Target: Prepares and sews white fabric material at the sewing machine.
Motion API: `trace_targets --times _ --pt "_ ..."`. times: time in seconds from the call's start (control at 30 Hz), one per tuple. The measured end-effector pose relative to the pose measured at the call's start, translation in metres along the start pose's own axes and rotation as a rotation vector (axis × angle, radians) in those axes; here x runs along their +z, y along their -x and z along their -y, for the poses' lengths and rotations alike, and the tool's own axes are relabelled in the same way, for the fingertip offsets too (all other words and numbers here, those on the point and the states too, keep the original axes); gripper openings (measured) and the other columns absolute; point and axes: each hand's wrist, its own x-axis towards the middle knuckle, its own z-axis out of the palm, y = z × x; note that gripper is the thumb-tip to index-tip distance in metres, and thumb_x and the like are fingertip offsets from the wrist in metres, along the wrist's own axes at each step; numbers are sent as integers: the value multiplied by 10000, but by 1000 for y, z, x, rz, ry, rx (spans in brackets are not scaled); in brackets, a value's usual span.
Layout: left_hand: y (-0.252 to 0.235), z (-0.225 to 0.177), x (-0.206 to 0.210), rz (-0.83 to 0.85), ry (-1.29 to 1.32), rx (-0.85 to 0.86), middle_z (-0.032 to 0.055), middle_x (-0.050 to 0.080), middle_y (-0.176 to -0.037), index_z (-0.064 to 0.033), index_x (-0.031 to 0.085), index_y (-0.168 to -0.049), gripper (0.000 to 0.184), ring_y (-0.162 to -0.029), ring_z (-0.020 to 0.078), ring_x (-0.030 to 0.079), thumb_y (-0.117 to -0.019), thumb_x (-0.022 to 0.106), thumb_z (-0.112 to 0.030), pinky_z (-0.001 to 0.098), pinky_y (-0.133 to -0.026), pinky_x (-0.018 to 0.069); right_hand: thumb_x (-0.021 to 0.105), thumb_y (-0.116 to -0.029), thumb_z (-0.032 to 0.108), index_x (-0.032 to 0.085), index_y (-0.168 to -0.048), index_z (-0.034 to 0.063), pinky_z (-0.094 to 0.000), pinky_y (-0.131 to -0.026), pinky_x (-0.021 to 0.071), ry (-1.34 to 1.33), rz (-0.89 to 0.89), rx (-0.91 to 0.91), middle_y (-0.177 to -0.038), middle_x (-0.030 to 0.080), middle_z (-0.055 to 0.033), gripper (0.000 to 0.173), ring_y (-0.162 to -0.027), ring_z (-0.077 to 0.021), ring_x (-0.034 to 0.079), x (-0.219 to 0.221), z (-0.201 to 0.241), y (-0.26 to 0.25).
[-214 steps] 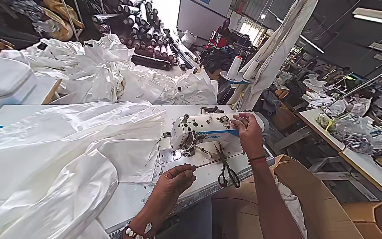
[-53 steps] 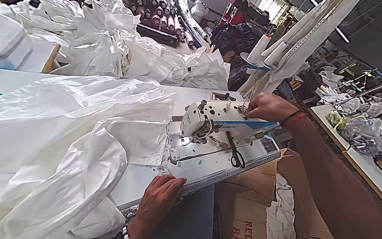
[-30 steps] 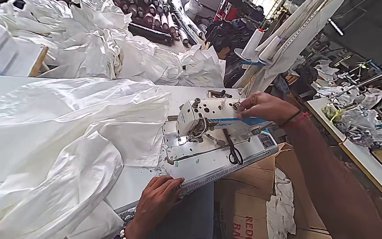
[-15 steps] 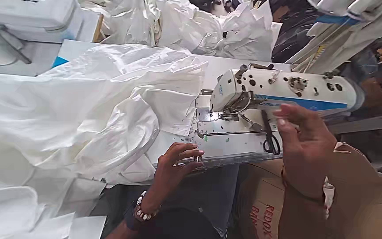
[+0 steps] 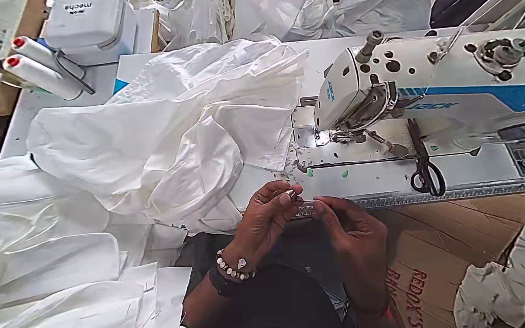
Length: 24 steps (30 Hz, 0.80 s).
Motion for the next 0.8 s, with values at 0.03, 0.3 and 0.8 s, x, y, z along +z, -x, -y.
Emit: trace_targets --times 0.03,0.3,0.8 --pt "0 0 0 3 30 -17 213 728 -1159 0 723 -1128 198 -998 245 748 -931 697 -1 349 -911 610 709 -951 70 761 -1002 -9 -207 -638 606 13 -21 13 -857 746 -47 107 -712 -88 694 1 -2 -1" --pt "2 -1 -4 -39 -118 -12 204 740 -1068 32 740 -1100 177 -941 232 749 -930 697 11 354 -894 616 707 -952 121 778 -1005 52 -211 -663 583 242 -75 -202 -863 734 4 112 -742 -49 672 12 3 -21" --pt "-10 -16 -8 -8 -317 40 149 740 -1088 39 730 -1144 217 -906 167 732 -940 703 -32 316 -864 612 527 -1058 134 723 -1173 47 -178 -430 424 -129 562 301 -765 626 11 243 -508 -42 489 -22 12 -6"
